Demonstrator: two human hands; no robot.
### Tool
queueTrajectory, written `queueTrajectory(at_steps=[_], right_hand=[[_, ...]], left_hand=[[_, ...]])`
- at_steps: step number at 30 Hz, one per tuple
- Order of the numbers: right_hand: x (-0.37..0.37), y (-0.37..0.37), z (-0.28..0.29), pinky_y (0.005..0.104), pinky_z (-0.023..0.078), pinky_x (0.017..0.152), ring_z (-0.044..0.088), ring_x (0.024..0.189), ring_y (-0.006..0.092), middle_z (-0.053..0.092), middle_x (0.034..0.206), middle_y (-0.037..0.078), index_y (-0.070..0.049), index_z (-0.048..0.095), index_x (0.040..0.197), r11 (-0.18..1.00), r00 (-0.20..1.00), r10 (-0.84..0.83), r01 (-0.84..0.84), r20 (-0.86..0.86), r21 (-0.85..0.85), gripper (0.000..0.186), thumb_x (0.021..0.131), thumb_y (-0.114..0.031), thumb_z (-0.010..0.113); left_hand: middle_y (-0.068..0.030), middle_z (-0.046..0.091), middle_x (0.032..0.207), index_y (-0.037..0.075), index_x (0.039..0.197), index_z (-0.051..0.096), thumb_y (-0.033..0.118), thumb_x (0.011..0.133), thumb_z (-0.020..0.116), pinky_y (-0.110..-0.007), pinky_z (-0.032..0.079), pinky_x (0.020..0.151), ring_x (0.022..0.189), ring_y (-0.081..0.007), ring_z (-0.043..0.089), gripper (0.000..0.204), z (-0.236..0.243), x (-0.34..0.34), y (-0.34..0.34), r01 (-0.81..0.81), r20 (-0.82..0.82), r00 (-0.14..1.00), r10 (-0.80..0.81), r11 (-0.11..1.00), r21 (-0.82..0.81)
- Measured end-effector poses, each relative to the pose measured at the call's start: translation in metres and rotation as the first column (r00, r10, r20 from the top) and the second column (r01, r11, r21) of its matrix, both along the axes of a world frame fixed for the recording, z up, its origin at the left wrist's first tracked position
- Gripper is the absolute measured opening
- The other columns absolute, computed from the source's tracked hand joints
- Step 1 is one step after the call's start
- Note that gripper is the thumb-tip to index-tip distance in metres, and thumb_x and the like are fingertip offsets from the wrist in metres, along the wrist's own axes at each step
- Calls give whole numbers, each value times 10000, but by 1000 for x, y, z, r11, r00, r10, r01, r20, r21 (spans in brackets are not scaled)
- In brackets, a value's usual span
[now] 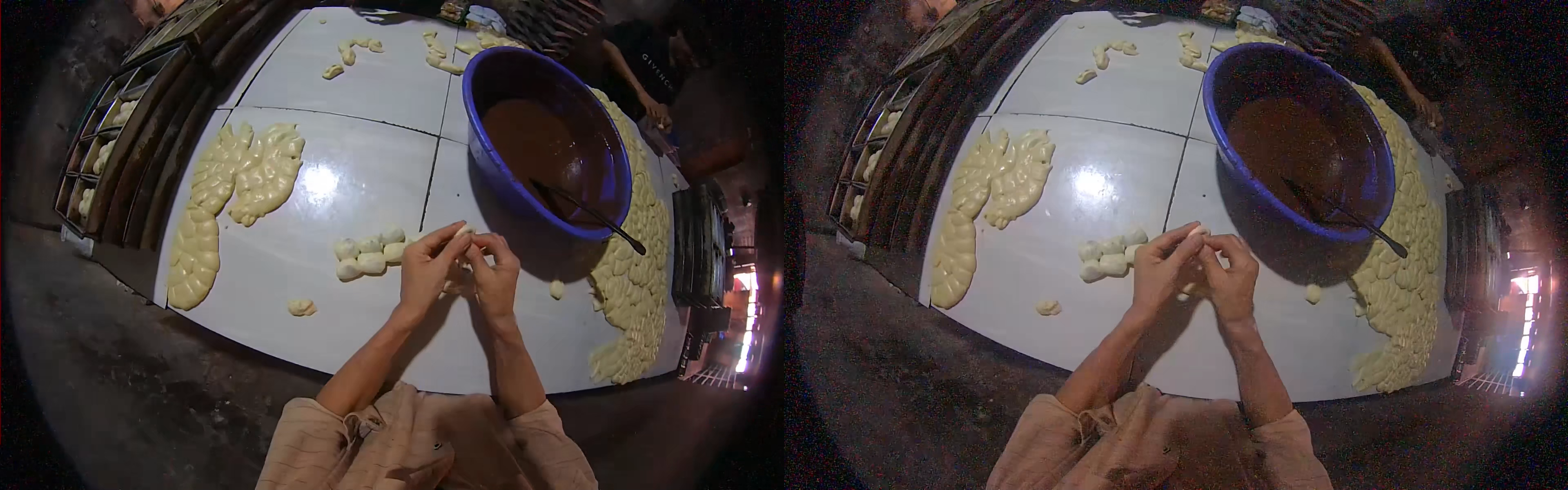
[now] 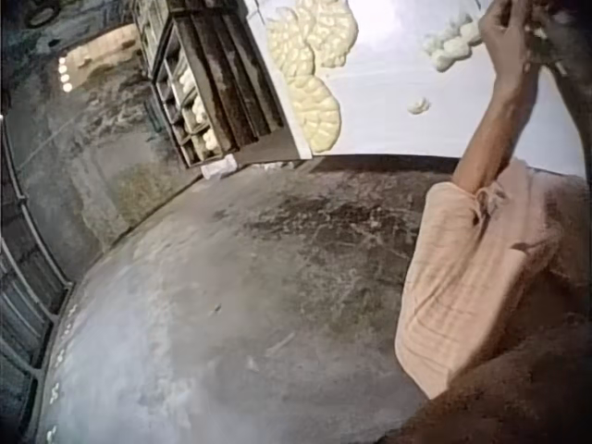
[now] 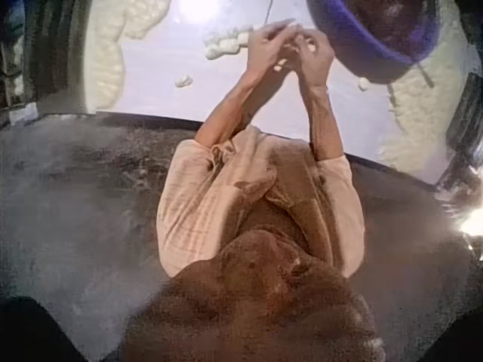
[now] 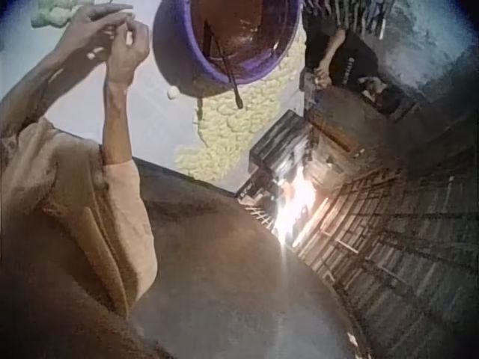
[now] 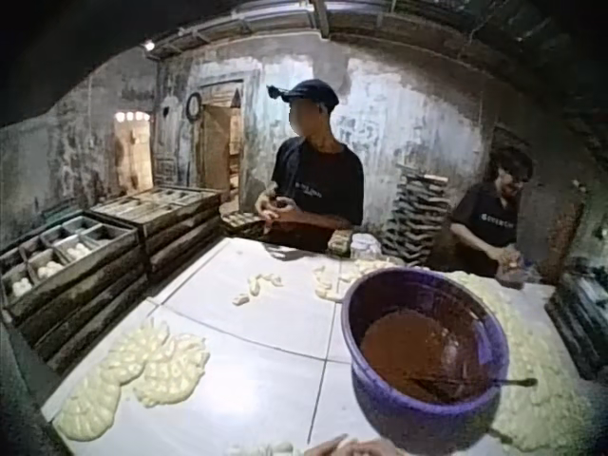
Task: The person fills pieces of dough with chocolate filling by hand, shapes and seals them into rolls, and places the assembled dough clusters into baking pans.
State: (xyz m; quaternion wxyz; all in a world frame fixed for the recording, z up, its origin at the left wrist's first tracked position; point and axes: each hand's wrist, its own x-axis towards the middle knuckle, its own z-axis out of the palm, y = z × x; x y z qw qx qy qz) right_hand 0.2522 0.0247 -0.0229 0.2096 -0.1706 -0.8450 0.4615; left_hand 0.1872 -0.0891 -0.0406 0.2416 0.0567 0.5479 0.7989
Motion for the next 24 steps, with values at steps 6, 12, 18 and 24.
queueTrajectory(at_steps=[6, 12, 18, 24], right_hand=[[17, 11, 1, 276, 502, 747, 605, 948, 144, 604, 1224, 83, -77, 635, 1327, 900, 931, 362, -364, -55, -241, 428, 904, -91, 697], [13, 15, -6, 296, 525, 783, 584, 1005, 171, 568, 1202, 87, -67, 700, 1165, 960, 948, 258, -274, -189, -65, 305, 863, -41, 737], [11, -21, -2, 288, 512, 628, 588, 961, 151, 563, 1145, 99, -36, 573, 976, 811, 940, -29, -176, -339, -557, 210, 884, -73, 758], [22, -11, -43, 300, 489, 599, 598, 723, 160, 611, 812, 79, -24, 598, 908, 999, 975, 12, -19, -220, -34, 210, 933, -188, 726]], left_hand=[[-71, 722, 994, -10, 1209, 681, 279, 950, 700, -268, 573, 736, 886, -140, 682, 388, 12, -36, -23, 272, 190, 949, -251, 958, -91], [-84, 725, 993, -6, 1169, 696, 223, 961, 681, -254, 587, 748, 873, -132, 694, 309, 25, -13, -24, 263, 12, 965, -262, 964, -47], [-90, 708, 1064, -24, 1183, 684, 81, 988, 539, -276, 590, 792, 940, -147, 685, 264, 13, -14, -37, 403, 3, 915, -403, 914, -56], [-111, 686, 1162, -27, 1272, 629, 158, 994, 582, -279, 579, 783, 937, -150, 684, 337, -8, 14, -44, 398, -89, 910, -405, 913, -89]])
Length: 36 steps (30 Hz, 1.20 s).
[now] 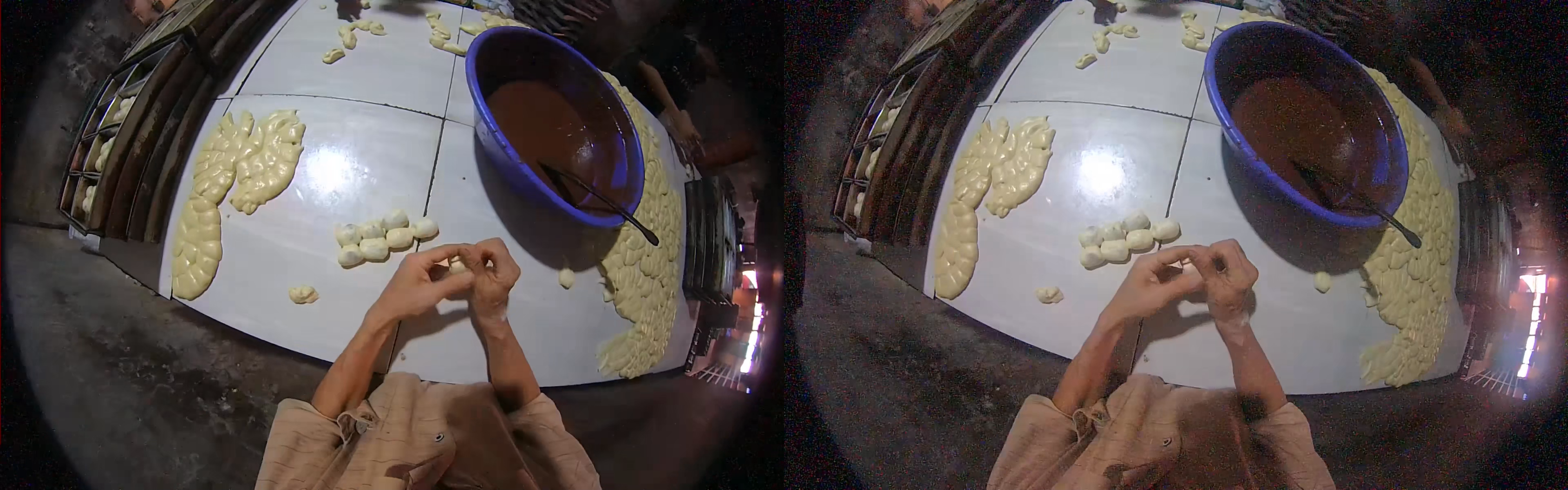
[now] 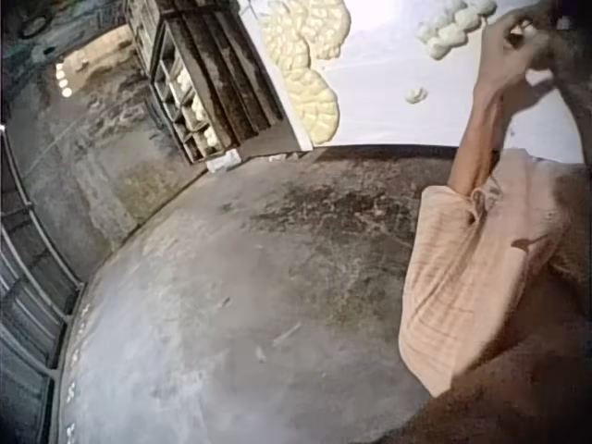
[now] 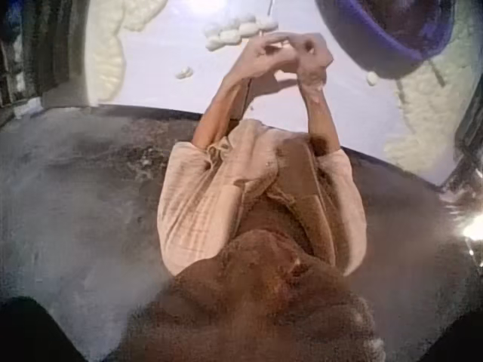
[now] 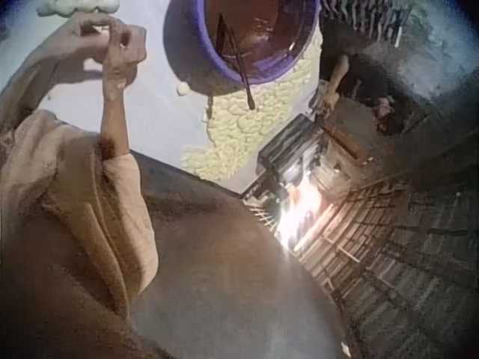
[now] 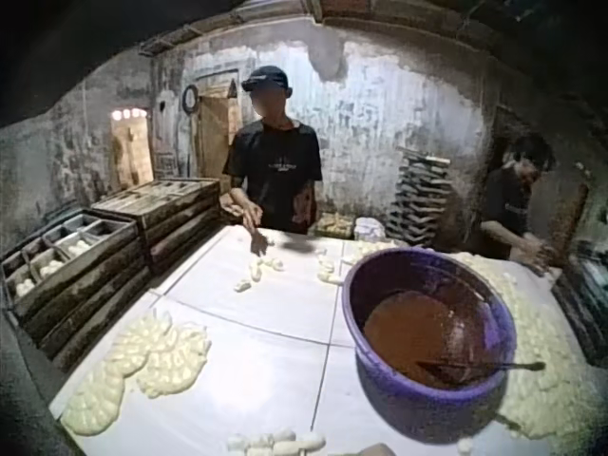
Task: The person fills pieces of dough with chocolate filling by hand, shapes and seals them into rolls, and places the assembled dough clusters into baking pans.
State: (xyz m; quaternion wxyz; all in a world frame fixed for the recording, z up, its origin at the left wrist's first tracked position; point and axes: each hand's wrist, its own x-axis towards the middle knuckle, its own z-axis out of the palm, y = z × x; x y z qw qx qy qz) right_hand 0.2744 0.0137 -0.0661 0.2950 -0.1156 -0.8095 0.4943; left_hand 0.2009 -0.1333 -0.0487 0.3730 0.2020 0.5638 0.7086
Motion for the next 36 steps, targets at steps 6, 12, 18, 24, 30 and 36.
queueTrajectory(at_steps=[6, 12, 18, 24, 30, 36], right_hand=[[-5, -10, 43, 345, 557, 818, 659, 974, 210, 662, 1060, 137, -21, 664, 1151, 980, 977, 185, -191, 106, 50, 285, 928, -194, 711], [-47, 2, 55, 384, 571, 883, 661, 1036, 246, 673, 1106, 143, -4, 645, 1191, 927, 904, 317, -232, 287, -294, 306, 911, -117, 695], [-95, 17, 35, 368, 549, 892, 664, 1012, 247, 677, 1102, 150, 10, 639, 1216, 920, 778, 391, -333, 491, -204, 343, 953, -209, 632], [-81, 29, 32, 340, 516, 822, 633, 939, 225, 635, 1105, 100, -1, 591, 1273, 795, 698, 545, -606, 464, -23, 498, 839, -174, 761], [-91, 14, 42, 398, 529, 913, 649, 1027, 289, 635, 1157, 148, -10, 606, 1253, 757, 566, 558, -646, 607, -93, 495, 852, -273, 727], [-89, 34, 42, 512, 437, 1021, 513, 1257, 390, 491, 1421, 212, -144, 460, 1484, 684, 779, 312, -582, 544, 440, 1004, 671, -636, 782]], left_hand=[[-64, 709, 1006, 1, 1288, 635, 253, 1002, 617, -278, 534, 727, 841, -113, 639, 381, -7, -8, -8, -130, 74, 986, 148, 971, -201], [-157, 690, 906, 15, 1448, 480, 313, 973, 648, -370, 522, 703, 757, -265, 659, 585, 7, -21, -17, -463, -527, 801, 286, 853, -241], [-93, 545, 1333, 59, 1436, 451, 272, 688, 865, -452, 370, 989, 1254, -267, 495, 881, -1, -58, -44, -469, -849, 493, -190, 764, -443], [-108, 605, 1244, 81, 1344, 545, 248, 756, 818, -463, 373, 1002, 1191, -290, 542, 669, -10, -57, -42, -391, -779, 575, -251, 752, -531], [-90, 633, 1224, 112, 1473, 404, 260, 729, 844, -521, 356, 1060, 1159, -293, 567, 876, -20, -66, -45, -308, -726, 608, -323, 747, -590], [-145, 344, 1570, 148, 1587, 209, 444, 556, 906, -598, 254, 1159, 1388, -345, 393, 1280, 15, -77, -81, -453, -797, 459, -393, 668, -590]])
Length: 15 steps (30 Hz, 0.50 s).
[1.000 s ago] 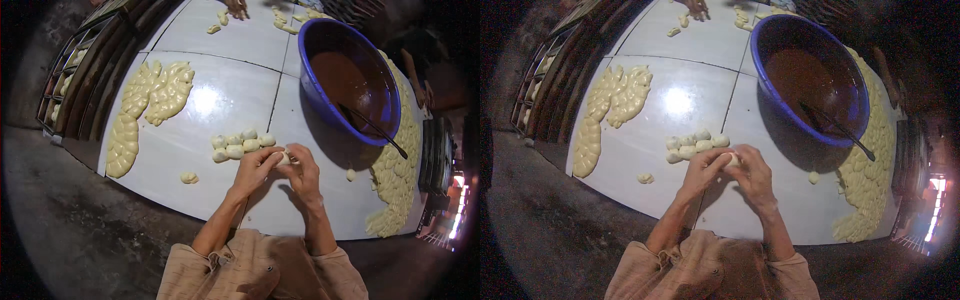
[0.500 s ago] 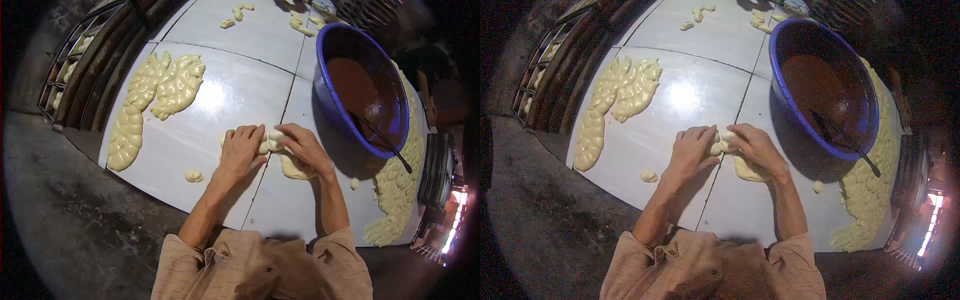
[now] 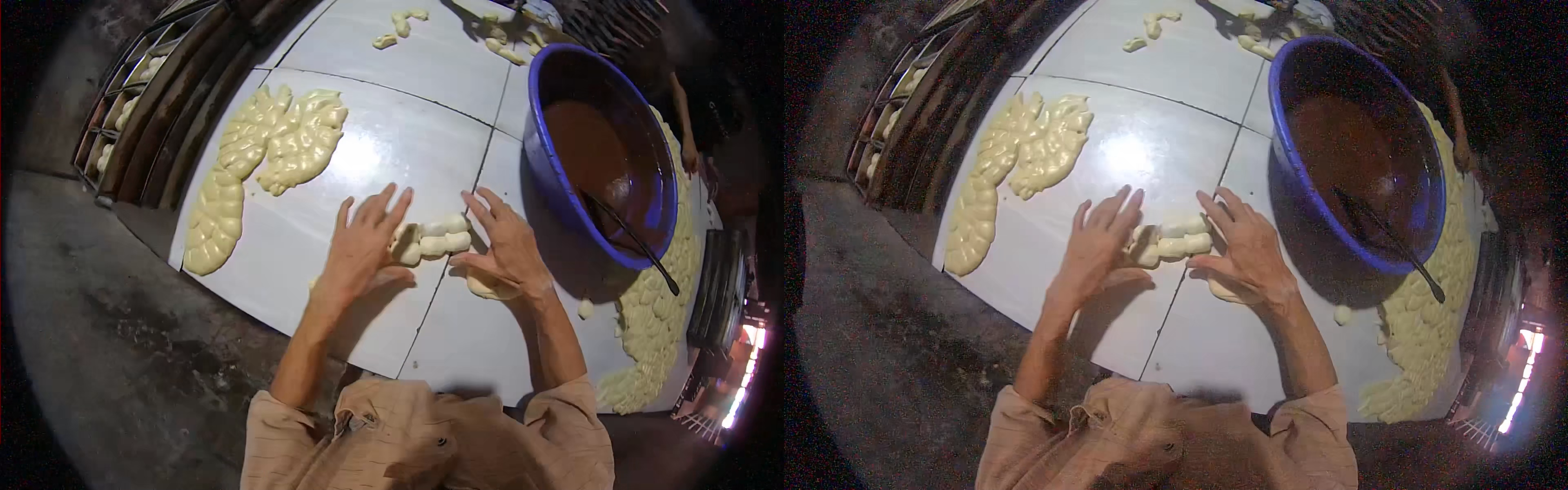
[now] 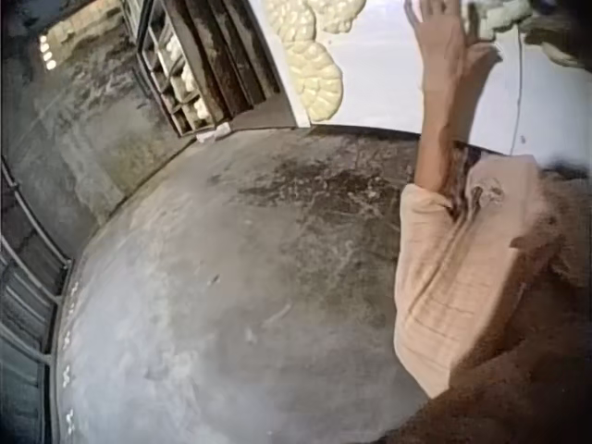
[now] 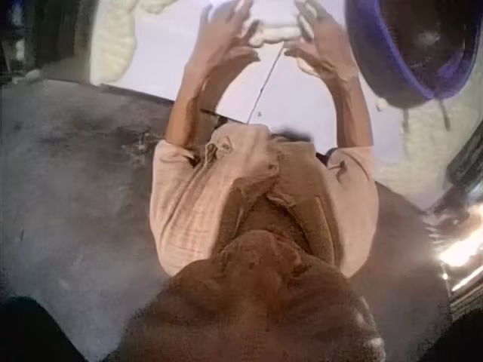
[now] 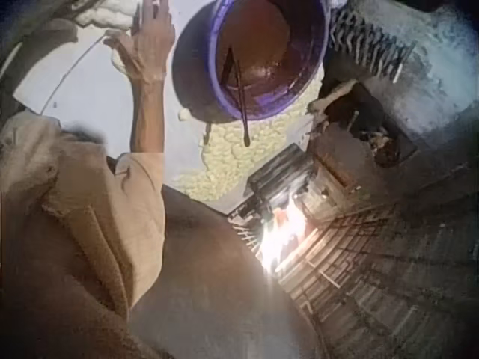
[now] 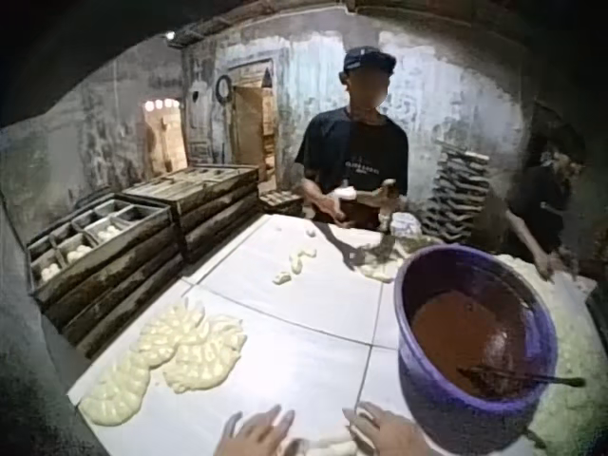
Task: The person fills pieces of dough with chocolate filling by hand, shapes and seals them into rolls, and places the assembled dough clusters into baking pans.
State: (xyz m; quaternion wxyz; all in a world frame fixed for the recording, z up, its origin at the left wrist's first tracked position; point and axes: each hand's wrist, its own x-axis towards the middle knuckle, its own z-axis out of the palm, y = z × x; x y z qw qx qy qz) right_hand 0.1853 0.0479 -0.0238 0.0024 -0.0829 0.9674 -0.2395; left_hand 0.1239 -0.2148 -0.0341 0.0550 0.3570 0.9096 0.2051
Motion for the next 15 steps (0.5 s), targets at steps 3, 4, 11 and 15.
queueTrajectory(at_steps=[3, 4, 11, 15], right_hand=[[-12, -9, -2, 478, 460, 978, 552, 1195, 386, 473, 1454, 210, -104, 525, 1424, 989, 986, 142, -139, -89, 41, 944, 690, -648, 763], [-20, -12, -16, 459, 462, 951, 572, 1128, 366, 519, 1387, 192, -88, 540, 1404, 974, 959, 224, -216, -176, 62, 960, 675, -676, 749], [-36, -37, -35, 435, 531, 783, 633, 930, 304, 612, 1068, 153, -104, 591, 1300, 890, 887, 454, -446, -89, 91, 760, 761, -625, 716], [-33, -47, -18, 395, 557, 705, 665, 806, 301, 645, 952, 128, -47, 669, 1085, 916, 929, 370, -364, 4, -170, 411, 824, -351, 759]], left_hand=[[-154, 409, 1512, 164, 1566, 283, 433, 555, 911, -532, 380, 1079, 1324, -346, 455, 1221, -6, -6, -25, -48, 13, 999, 49, 998, -46], [-155, 444, 1476, 159, 1553, 312, 429, 559, 910, -495, 424, 1032, 1294, -350, 483, 1191, -4, -7, -33, -46, 78, 996, 49, 998, -45], [-132, 600, 1163, 122, 1306, 568, 291, 688, 849, -437, 522, 841, 990, -365, 633, 699, -8, -9, -31, 60, 285, 952, -112, 981, 185], [-182, 664, 1039, 64, 1130, 677, 256, 736, 759, -453, 524, 842, 968, -381, 657, 446, 9, -12, -15, -36, 450, 892, -48, 984, 176]])
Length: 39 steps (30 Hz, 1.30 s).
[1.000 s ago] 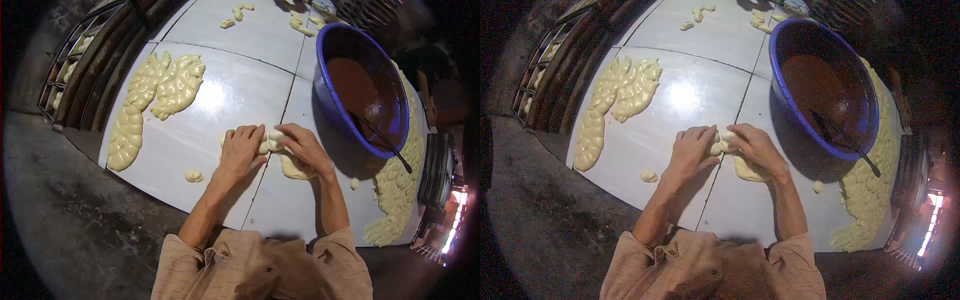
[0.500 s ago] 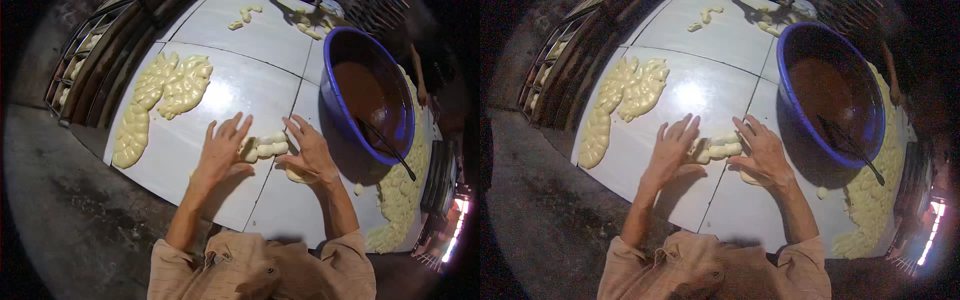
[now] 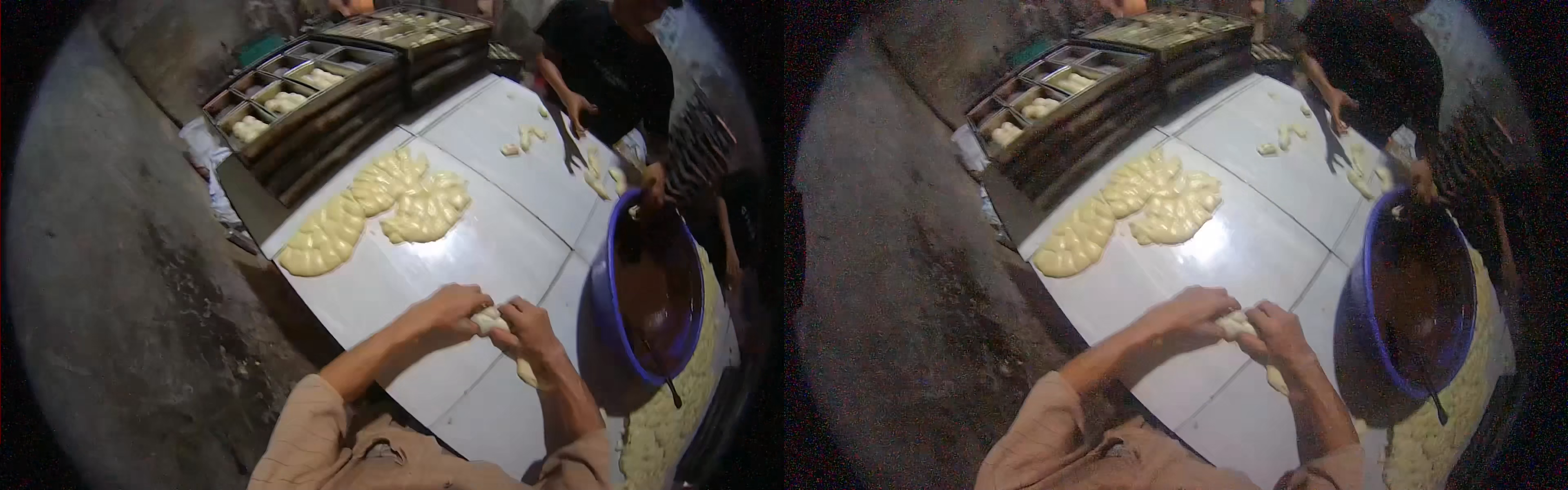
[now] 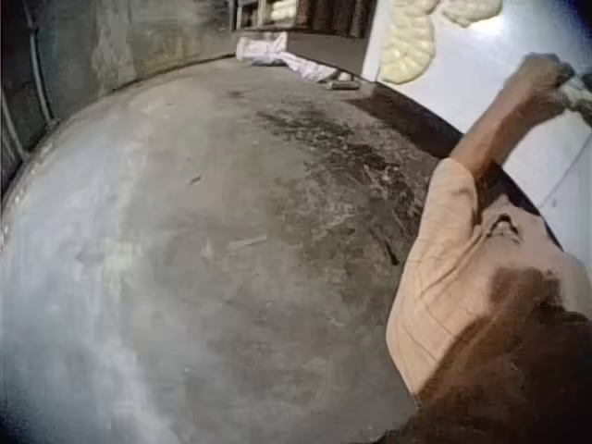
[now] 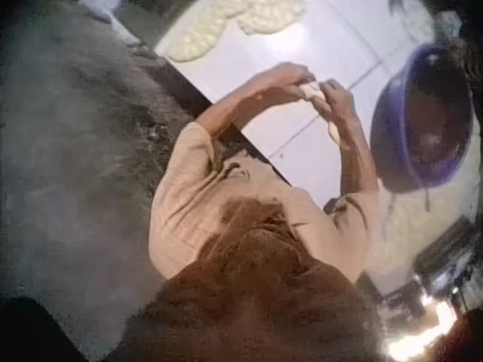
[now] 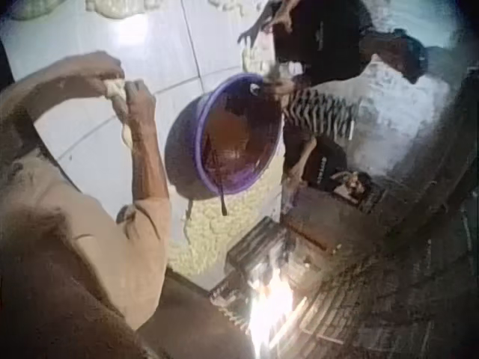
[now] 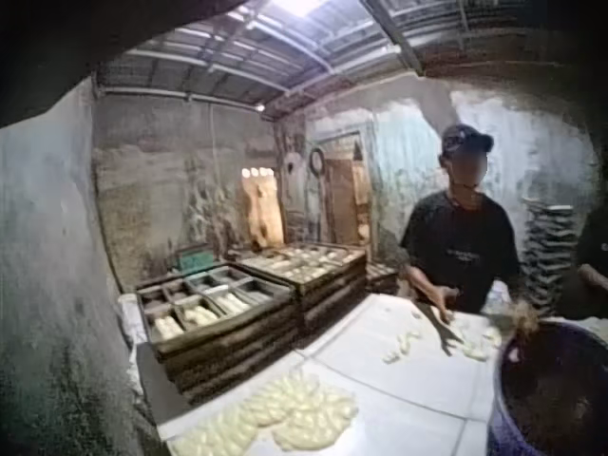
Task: The person fills pieces of dough with chocolate filling by hand, shapes and seals them into rolls, and places the assembled dough clusters into baking pans.
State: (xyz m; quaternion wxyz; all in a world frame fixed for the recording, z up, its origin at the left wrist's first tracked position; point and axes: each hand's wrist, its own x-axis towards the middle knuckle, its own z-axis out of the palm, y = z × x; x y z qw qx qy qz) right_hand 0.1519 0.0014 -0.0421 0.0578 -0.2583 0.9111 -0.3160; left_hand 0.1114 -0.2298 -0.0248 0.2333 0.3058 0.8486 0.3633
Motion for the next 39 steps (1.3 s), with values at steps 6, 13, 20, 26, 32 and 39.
queueTrajectory(at_steps=[6, 13, 20, 26, 32, 39], right_hand=[[11, -34, 58, 344, 532, 711, 667, 817, 212, 663, 902, 136, 45, 683, 1003, 874, 751, -188, 422, 633, -241, 474, 760, -357, 750], [-64, -95, 59, 376, 536, 854, 647, 1011, 269, 629, 1165, 138, -24, 700, 1022, 950, 952, -216, 256, 217, -180, 430, 739, -304, 862], [-242, -244, 140, 302, 508, 761, 620, 891, 158, 653, 983, 70, 10, 646, 1065, 873, 940, -339, 296, -46, -387, 342, 796, -135, 801], [-412, -328, 181, 382, 528, 873, 676, 1024, 298, 699, 1074, 170, -13, 670, 1156, 896, 874, -379, 264, -305, -357, 455, 868, -354, 761], [-510, -373, 145, 500, 513, 878, 644, 1073, 404, 668, 1118, 256, -45, 626, 1161, 950, 955, -219, 255, -197, 180, 462, 872, -402, 668], [-530, -348, 141, 468, 526, 857, 662, 977, 421, 674, 1027, 271, -10, 524, 1310, 972, 959, -217, 229, -183, 47, 586, 870, -364, 678]], left_hand=[[-198, 694, 974, 29, 1038, 681, 202, 754, 698, -463, 517, 831, 982, -363, 667, 333, 21, -11, -20, 83, 181, 980, -82, 997, 3], [-158, 650, 930, 67, 1034, 634, 220, 780, 733, -481, 518, 758, 897, -370, 664, 312, 50, -124, -91, 458, -274, 847, -456, 887, -61], [-155, 632, 1096, 132, 1165, 673, 203, 777, 762, -460, 543, 838, 944, -383, 668, 404, 189, -293, -230, 219, -512, 785, -350, 929, -299], [-172, 669, 1107, 103, 1220, 667, 197, 696, 829, -417, 516, 874, 992, -339, 660, 557, 241, -468, -310, 199, -528, 767, -365, 917, -346], [-126, 727, 1074, 140, 1257, 671, 276, 675, 845, -407, 524, 877, 991, -271, 682, 623, 144, -599, -343, 221, -364, 848, -385, 882, -417], [-102, 727, 1004, 207, 1195, 673, 244, 673, 820, -425, 527, 790, 924, -327, 688, 543, 149, -595, -329, 115, -337, 885, -322, 852, -510]])
